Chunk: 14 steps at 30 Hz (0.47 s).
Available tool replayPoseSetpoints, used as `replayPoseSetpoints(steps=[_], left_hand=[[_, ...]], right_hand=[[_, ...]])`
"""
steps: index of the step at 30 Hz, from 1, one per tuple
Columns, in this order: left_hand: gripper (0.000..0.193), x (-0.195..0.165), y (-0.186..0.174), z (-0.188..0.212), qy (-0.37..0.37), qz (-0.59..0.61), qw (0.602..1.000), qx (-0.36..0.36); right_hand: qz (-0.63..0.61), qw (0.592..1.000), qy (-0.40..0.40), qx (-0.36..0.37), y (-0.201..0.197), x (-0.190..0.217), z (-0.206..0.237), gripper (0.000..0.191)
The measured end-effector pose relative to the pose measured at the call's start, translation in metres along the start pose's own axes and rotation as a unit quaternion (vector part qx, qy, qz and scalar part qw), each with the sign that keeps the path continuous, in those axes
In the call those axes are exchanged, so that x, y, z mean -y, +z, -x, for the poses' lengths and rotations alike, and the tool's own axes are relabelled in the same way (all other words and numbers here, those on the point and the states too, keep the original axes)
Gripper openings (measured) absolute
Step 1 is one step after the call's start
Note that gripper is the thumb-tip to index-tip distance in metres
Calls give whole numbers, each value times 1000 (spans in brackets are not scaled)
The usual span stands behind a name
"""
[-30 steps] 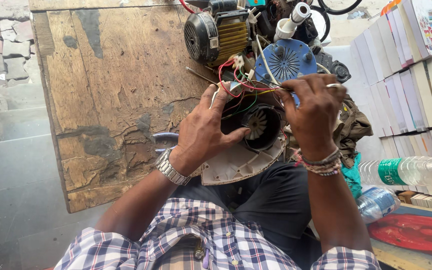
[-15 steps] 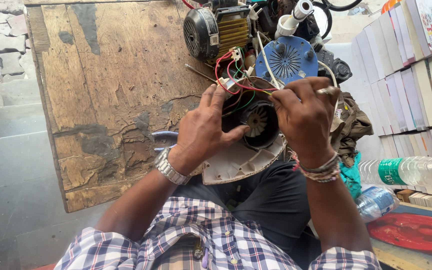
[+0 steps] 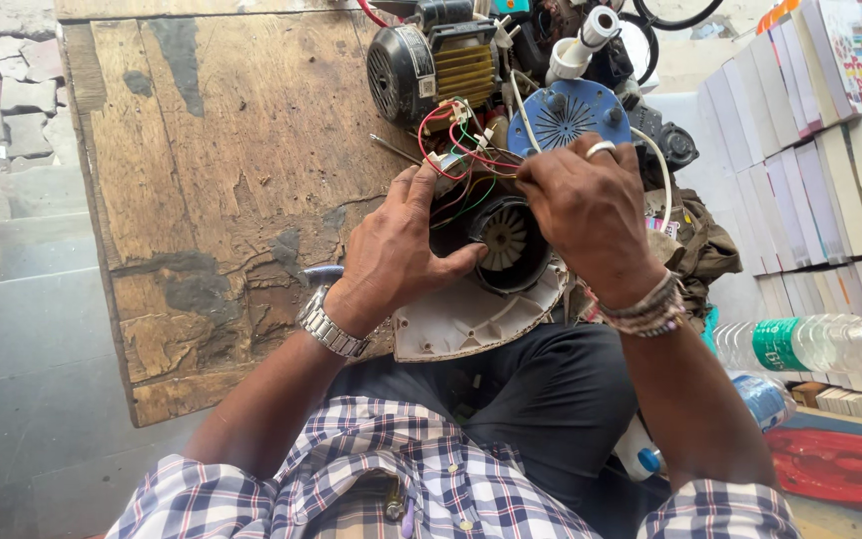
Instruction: The person works on a disassembled ceiling fan motor, using pliers and a screwdriver to adjust wires and components. They reposition the motor housing and continue manipulating internal wiring throughout the clip.
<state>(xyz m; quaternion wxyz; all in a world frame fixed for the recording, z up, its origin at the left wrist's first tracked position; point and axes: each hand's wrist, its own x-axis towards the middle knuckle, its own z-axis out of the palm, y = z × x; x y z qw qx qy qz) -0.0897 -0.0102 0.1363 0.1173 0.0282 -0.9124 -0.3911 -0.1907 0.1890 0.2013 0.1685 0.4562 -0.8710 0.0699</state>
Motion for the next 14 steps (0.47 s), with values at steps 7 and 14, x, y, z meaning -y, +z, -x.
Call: replayPoseSetpoints(steps=[7, 14], left_hand=[[106, 1, -2, -5, -16, 2, 1000, 14], [106, 1, 4, -3, 8, -10, 1000, 2]], right_hand=[[26, 974, 20, 223, -19, 10, -9, 53], [157, 912, -36, 378, -13, 8, -48, 56]])
